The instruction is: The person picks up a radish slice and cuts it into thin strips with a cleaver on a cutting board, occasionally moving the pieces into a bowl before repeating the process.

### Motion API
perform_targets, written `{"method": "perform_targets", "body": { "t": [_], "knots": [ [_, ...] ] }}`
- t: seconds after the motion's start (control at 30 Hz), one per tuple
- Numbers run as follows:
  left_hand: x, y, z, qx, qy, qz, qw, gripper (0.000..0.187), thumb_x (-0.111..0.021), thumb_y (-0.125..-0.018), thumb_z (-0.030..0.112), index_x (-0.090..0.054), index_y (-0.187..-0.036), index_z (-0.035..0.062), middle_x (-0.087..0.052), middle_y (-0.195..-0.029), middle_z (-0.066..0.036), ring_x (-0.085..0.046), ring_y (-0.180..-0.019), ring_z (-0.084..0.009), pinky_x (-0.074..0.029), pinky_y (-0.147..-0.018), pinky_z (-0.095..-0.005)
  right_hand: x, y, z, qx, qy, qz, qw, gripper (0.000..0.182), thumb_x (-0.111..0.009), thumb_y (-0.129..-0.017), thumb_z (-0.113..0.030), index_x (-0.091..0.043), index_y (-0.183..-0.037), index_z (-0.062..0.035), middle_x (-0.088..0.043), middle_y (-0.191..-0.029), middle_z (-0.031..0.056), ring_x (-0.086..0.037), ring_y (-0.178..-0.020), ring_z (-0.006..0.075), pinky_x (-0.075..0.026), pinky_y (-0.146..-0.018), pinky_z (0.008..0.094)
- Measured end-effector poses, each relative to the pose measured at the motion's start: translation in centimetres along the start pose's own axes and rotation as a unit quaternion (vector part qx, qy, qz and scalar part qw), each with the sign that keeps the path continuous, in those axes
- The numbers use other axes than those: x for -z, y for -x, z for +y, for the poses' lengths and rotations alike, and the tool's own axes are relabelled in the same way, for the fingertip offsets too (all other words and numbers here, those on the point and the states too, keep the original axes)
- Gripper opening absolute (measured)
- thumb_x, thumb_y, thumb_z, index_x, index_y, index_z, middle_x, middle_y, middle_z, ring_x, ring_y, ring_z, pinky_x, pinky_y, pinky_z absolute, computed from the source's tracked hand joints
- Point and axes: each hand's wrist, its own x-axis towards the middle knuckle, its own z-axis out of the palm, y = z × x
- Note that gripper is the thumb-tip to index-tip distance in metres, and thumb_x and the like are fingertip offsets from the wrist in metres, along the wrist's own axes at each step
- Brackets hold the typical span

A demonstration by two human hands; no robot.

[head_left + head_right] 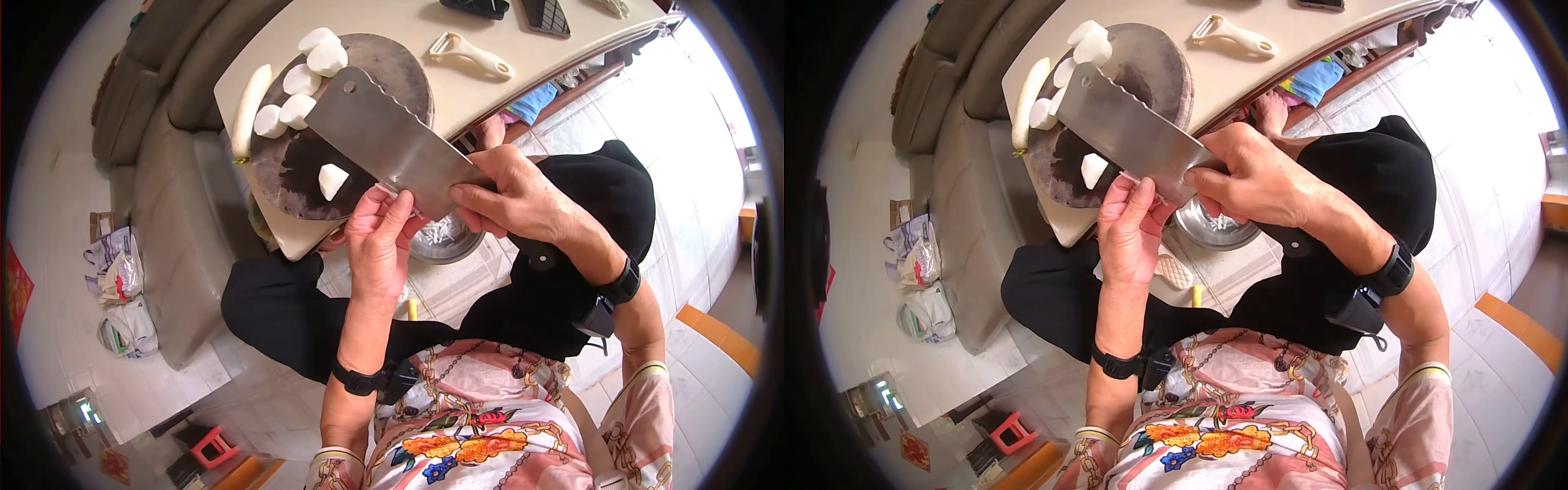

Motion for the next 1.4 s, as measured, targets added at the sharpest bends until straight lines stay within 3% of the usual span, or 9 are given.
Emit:
{"method": "perform_targets", "body": {
  "t": [0.17,0.37,0.5,0.8,0.87,0.97,1.2,1.27,1.4],
  "knots": [
    [1.6,0.7,-0.6,0.015,-0.005,-0.012,1.000,0.012,-0.067,-0.096,0.009,-0.066,-0.107,0.0054,-0.070,-0.100,-0.006,-0.068,-0.091,-0.0121,-0.060,-0.082,-0.0307,-0.3,0.1,0.6,0.034,0.009,0.033,0.999,0.026,-0.058,-0.097,-0.015,-0.061,-0.078,0.0029,-0.059,-0.060,0.0004,-0.050,-0.045,0.0039,-0.038,-0.042,0.0208],
    [2.9,0.7,-2.5,0.111,-0.265,-0.012,0.958,0.043,-0.066,-0.095,0.008,-0.057,-0.133,-0.0095,-0.064,-0.130,-0.015,-0.061,-0.117,-0.0159,-0.043,-0.105,-0.0264,0.4,0.5,-0.5,0.040,-0.019,0.121,0.992,0.023,-0.058,-0.095,-0.015,-0.061,-0.081,0.0036,-0.061,-0.061,0.0026,-0.050,-0.045,0.0051,-0.040,-0.043,0.0225],
    [4.3,0.0,-3.7,0.133,-0.289,0.008,0.948,0.040,-0.060,-0.098,0.008,-0.057,-0.133,-0.0100,-0.063,-0.132,-0.015,-0.060,-0.119,-0.0164,-0.043,-0.106,-0.0272,0.4,0.5,-0.5,0.056,-0.056,0.149,0.986,0.023,-0.058,-0.096,-0.016,-0.062,-0.085,0.0039,-0.061,-0.062,0.0029,-0.050,-0.045,0.0045,-0.038,-0.041,0.0214],
    [6.5,-0.7,-5.2,0.079,-0.497,-0.017,0.864,0.030,-0.058,-0.093,-0.001,-0.066,-0.120,-0.0094,-0.071,-0.113,-0.016,-0.068,-0.102,-0.0192,-0.052,-0.091,-0.0298,0.2,0.8,-0.3,0.057,-0.061,0.145,0.986,0.025,-0.058,-0.101,-0.021,-0.062,-0.093,0.0018,-0.061,-0.063,0.0011,-0.047,-0.045,0.0020,-0.035,-0.040,0.0190],
    [7.1,-0.9,-5.8,-0.062,-0.560,-0.047,0.825,0.024,-0.060,-0.089,-0.001,-0.070,-0.109,-0.0099,-0.071,-0.110,-0.023,-0.069,-0.100,-0.0235,-0.054,-0.088,-0.0322,0.2,0.8,-0.3,0.052,-0.058,0.144,0.986,0.025,-0.058,-0.101,-0.021,-0.062,-0.092,0.0014,-0.061,-0.063,0.0011,-0.048,-0.045,0.0020,-0.035,-0.040,0.0190],
    [7.6,-1.1,-7.4,-0.044,-0.489,-0.011,0.871,0.022,-0.061,-0.087,-0.003,-0.071,-0.105,-0.0091,-0.071,-0.108,-0.023,-0.070,-0.101,-0.0280,-0.054,-0.089,-0.0343,0.0,0.7,-0.2,0.068,-0.060,0.154,0.984,0.025,-0.058,-0.101,-0.021,-0.061,-0.090,0.0012,-0.061,-0.063,0.0010,-0.047,-0.045,0.0020,-0.035,-0.040,0.0190],
    [9.8,-1.9,-8.3,-0.029,-0.519,-0.033,0.853,0.024,-0.059,-0.089,-0.006,-0.069,-0.111,-0.0079,-0.071,-0.109,-0.021,-0.070,-0.097,-0.0281,-0.055,-0.087,-0.0336,-0.3,0.5,-0.4,0.059,-0.039,0.152,0.986,0.025,-0.058,-0.101,-0.020,-0.060,-0.090,0.0024,-0.061,-0.063,0.0014,-0.047,-0.045,0.0023,-0.036,-0.041,0.0196],
    [10.3,-2.0,-8.9,0.005,-0.446,-0.008,0.895,0.025,-0.064,-0.090,-0.006,-0.066,-0.115,-0.0083,-0.072,-0.101,-0.011,-0.067,-0.093,-0.0134,-0.053,-0.087,-0.0255,-0.5,0.4,-0.4,0.064,-0.042,0.152,0.985,0.025,-0.058,-0.101,-0.019,-0.060,-0.089,0.0026,-0.061,-0.063,0.0016,-0.048,-0.045,0.0024,-0.036,-0.041,0.0197],
    [10.3,-2.1,-9.3,-0.006,-0.389,0.017,0.921,0.017,-0.066,-0.088,-0.008,-0.068,-0.106,-0.0067,-0.071,-0.097,-0.008,-0.066,-0.088,-0.0102,-0.053,-0.084,-0.0233,-0.8,0.3,-0.6,0.048,-0.044,0.158,0.985,0.028,-0.059,-0.101,-0.019,-0.060,-0.083,0.0029,-0.061,-0.063,0.0017,-0.048,-0.045,0.0028,-0.036,-0.041,0.0198]
  ]
}}
